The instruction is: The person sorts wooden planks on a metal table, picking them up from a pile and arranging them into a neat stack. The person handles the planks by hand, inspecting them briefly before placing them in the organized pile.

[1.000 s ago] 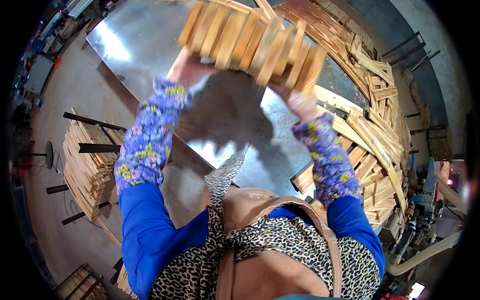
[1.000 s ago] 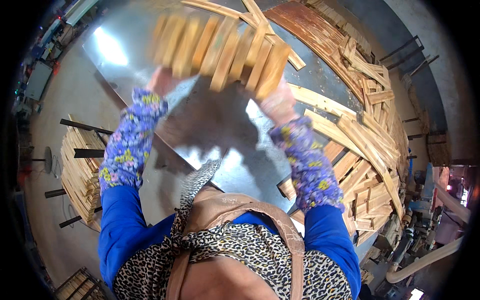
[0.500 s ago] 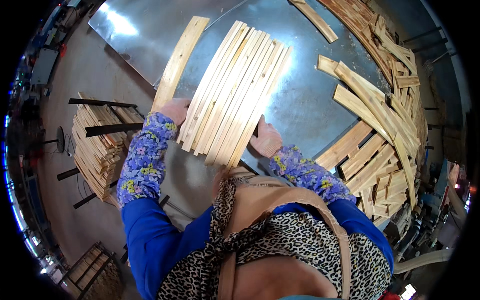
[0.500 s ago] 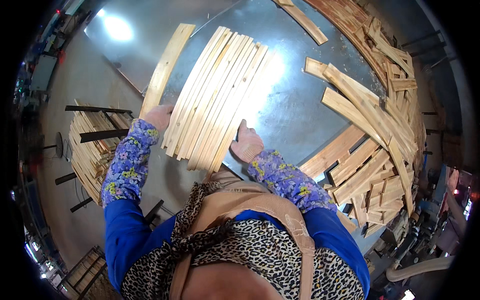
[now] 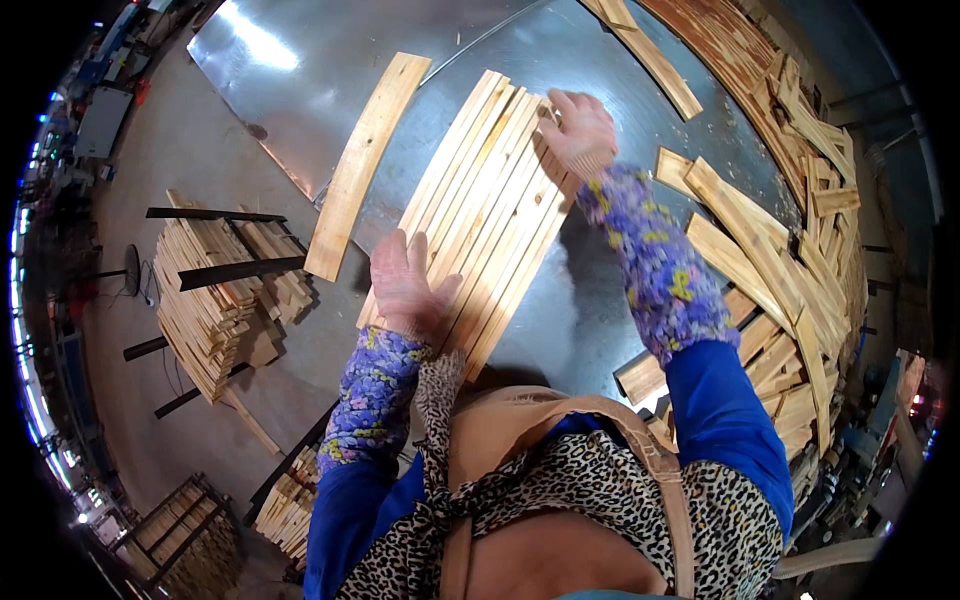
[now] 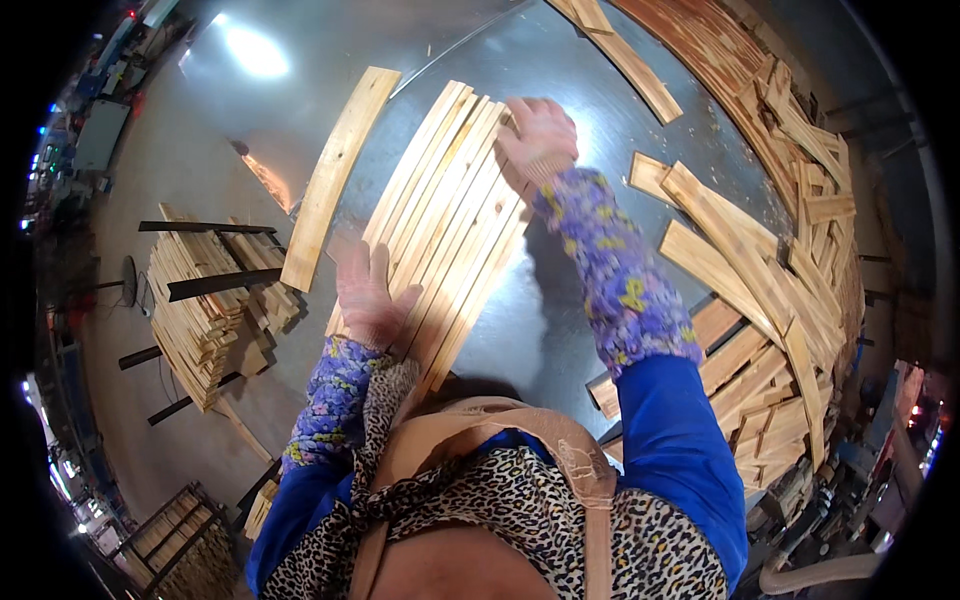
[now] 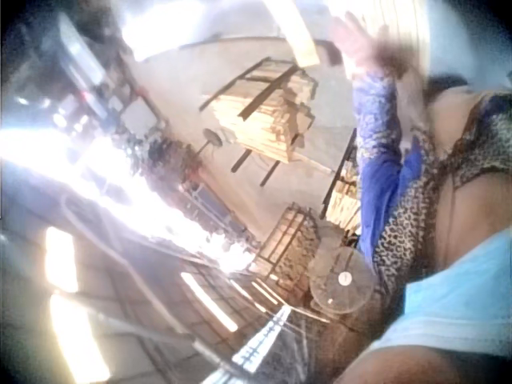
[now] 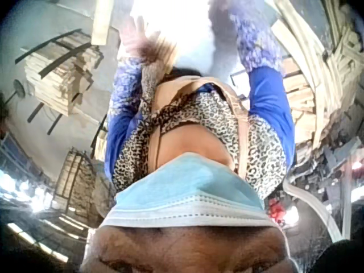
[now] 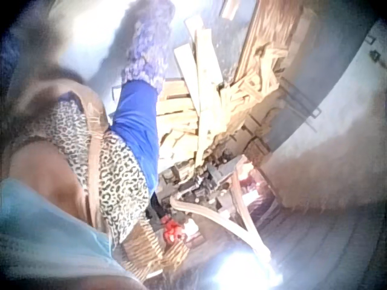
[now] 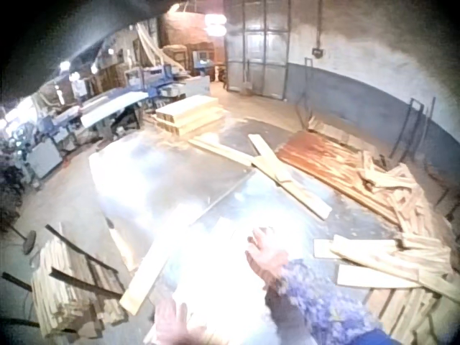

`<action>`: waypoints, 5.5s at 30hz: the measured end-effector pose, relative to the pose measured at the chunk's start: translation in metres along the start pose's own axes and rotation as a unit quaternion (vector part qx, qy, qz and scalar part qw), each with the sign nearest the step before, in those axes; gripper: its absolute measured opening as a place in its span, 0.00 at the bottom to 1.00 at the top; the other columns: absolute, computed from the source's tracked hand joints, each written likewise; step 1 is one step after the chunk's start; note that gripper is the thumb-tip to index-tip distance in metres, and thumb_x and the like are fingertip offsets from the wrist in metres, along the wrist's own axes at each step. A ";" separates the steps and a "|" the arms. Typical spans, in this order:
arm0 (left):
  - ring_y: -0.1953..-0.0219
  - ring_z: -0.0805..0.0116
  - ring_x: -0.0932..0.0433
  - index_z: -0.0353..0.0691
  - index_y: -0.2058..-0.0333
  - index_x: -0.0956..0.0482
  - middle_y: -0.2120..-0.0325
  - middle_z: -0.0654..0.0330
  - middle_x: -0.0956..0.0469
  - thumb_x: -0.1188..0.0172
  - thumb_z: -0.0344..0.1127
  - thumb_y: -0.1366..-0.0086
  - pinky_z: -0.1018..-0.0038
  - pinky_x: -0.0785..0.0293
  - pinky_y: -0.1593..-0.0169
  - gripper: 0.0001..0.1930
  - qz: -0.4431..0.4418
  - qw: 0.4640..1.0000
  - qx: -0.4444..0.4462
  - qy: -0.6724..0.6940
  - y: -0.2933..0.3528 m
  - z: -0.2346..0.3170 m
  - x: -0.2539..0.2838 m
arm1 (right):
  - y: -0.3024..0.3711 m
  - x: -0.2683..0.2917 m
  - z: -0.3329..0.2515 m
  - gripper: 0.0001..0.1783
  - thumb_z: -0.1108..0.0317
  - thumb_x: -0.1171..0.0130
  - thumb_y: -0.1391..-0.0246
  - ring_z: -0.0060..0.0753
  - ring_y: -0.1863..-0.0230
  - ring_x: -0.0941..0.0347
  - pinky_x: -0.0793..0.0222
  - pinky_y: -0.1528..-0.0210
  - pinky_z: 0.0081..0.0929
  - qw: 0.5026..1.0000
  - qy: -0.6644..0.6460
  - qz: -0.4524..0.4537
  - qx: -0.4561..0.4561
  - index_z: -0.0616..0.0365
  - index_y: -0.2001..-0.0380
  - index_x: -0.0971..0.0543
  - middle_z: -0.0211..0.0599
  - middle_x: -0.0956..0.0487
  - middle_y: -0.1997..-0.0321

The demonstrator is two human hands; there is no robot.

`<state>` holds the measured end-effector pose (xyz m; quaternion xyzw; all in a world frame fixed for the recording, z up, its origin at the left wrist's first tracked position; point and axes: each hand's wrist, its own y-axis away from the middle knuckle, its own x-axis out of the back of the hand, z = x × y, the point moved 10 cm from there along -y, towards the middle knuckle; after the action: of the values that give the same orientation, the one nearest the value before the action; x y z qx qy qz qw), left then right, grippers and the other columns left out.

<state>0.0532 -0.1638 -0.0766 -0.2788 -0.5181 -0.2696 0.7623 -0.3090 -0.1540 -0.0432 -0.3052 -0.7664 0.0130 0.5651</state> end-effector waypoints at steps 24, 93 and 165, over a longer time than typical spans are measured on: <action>0.33 0.46 0.24 0.50 0.21 0.36 0.36 0.48 0.23 0.23 0.46 0.51 0.43 0.35 0.25 0.56 0.002 0.892 -0.388 -0.231 -0.148 0.077 0.157 | -0.013 0.075 -0.222 0.18 0.67 0.33 0.31 0.41 0.44 0.16 0.22 0.35 0.38 0.753 -0.450 -0.380 0.293 0.53 0.40 0.12 0.40 0.12 0.43; 0.43 0.46 0.12 0.27 0.35 0.19 0.48 0.33 0.13 0.39 0.50 0.21 0.61 0.20 0.37 0.30 -0.117 0.946 0.220 0.209 0.037 -0.085 0.051 | 0.273 -0.057 -0.124 0.58 0.46 0.34 0.33 0.64 0.28 0.24 0.27 0.24 0.50 0.816 -0.218 -0.440 -0.304 0.43 0.12 0.57 0.62 0.23 0.26; 0.27 0.36 0.32 0.32 0.29 0.28 0.31 0.39 0.27 0.27 0.42 0.36 0.47 0.38 0.21 0.39 -0.147 0.973 -0.171 -0.056 0.089 0.154 -0.051 | 0.503 0.263 0.212 0.35 0.58 0.31 0.43 0.53 0.38 0.21 0.25 0.36 0.55 0.801 0.257 -0.081 -0.534 0.51 0.32 0.24 0.49 0.22 0.37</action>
<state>0.0006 0.0133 -0.0898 -0.3401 -0.5416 -0.4472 0.6253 -0.3124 0.4505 -0.0773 -0.4876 -0.5007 -0.5230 0.4878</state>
